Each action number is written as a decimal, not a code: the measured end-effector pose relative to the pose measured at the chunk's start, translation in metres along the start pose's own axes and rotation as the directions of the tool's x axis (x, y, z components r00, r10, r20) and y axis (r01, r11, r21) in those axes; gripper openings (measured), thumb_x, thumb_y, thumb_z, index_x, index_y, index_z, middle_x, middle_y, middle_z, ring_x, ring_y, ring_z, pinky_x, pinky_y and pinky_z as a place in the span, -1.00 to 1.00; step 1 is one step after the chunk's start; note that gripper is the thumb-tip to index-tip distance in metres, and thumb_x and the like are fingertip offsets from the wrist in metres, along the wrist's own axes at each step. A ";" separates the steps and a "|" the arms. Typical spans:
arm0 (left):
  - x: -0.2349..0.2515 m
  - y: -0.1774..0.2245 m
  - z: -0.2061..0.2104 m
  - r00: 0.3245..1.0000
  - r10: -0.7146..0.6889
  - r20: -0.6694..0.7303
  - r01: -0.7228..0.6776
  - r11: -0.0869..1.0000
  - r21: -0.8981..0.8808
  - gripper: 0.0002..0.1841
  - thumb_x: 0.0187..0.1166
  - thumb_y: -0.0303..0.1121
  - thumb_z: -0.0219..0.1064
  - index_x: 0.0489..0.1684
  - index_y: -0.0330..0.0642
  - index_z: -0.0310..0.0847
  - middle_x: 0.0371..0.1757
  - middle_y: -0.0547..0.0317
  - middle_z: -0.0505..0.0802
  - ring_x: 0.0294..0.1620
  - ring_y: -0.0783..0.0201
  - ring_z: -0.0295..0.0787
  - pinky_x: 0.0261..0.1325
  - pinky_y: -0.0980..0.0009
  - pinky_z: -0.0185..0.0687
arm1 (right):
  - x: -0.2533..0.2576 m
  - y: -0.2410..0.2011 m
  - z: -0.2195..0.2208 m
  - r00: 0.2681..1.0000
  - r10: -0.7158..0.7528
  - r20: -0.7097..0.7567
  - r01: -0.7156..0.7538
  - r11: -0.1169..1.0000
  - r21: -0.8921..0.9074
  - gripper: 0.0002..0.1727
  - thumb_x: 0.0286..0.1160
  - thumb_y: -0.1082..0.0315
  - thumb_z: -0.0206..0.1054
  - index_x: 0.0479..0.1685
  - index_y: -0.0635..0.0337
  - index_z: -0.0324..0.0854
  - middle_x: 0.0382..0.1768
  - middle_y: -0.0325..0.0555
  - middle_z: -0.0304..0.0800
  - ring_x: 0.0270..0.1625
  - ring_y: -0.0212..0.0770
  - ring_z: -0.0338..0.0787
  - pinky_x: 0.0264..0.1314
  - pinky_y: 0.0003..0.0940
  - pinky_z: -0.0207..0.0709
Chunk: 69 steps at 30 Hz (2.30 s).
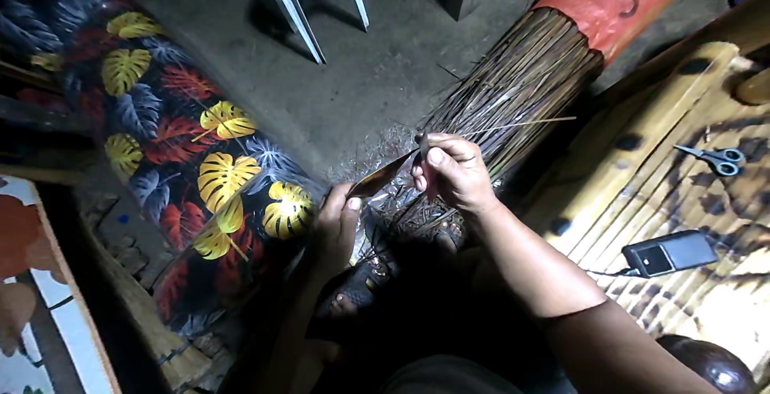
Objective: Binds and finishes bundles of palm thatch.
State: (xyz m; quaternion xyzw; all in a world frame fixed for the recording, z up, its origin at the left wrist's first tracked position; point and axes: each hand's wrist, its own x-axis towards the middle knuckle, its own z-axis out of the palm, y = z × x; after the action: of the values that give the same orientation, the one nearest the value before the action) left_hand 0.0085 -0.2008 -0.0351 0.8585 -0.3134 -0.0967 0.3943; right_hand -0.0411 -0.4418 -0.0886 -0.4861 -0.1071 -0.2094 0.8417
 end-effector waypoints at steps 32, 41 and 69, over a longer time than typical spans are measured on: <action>-0.009 -0.059 -0.011 0.753 -0.210 0.623 0.628 0.510 -0.588 -0.68 0.88 -0.16 -0.20 -0.17 0.00 0.44 -0.62 0.40 0.43 -0.76 0.55 0.28 -0.68 0.68 0.31 | -0.020 0.047 0.030 0.853 0.409 0.326 -0.313 0.898 -0.308 -0.72 0.76 0.28 0.18 -0.10 0.34 0.70 -0.43 -0.14 0.78 -0.51 -0.38 0.69 -0.44 -0.48 0.64; -0.010 -0.057 -0.013 0.734 -0.216 0.643 0.643 0.525 -0.558 -0.67 0.87 -0.12 -0.20 -0.20 0.00 0.41 -0.62 0.41 0.40 -0.77 0.55 0.26 -0.70 0.68 0.27 | -0.001 0.036 0.004 0.973 0.207 0.103 -0.169 0.941 -0.294 -0.76 0.79 0.34 0.14 0.02 0.33 0.65 -0.28 -0.17 0.82 -0.35 -0.35 0.78 -0.29 -0.39 0.75; -0.012 -0.044 -0.008 0.789 -0.267 0.553 0.585 0.601 -0.545 -0.69 0.86 -0.20 -0.21 -0.22 -0.01 0.41 -0.61 0.40 0.42 -0.75 0.54 0.26 -0.66 0.67 0.28 | 0.000 0.042 0.005 0.969 0.242 0.058 -0.222 0.946 -0.235 -0.80 0.77 0.37 0.11 -0.07 0.28 0.62 -0.40 -0.20 0.80 -0.51 -0.38 0.72 -0.47 -0.47 0.67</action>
State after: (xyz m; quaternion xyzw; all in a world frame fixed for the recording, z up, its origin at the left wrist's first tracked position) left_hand 0.0225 -0.1672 -0.0629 0.6550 -0.1095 -0.4803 0.5730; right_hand -0.0217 -0.4191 -0.1184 -0.5969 -0.0607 -0.0985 0.7939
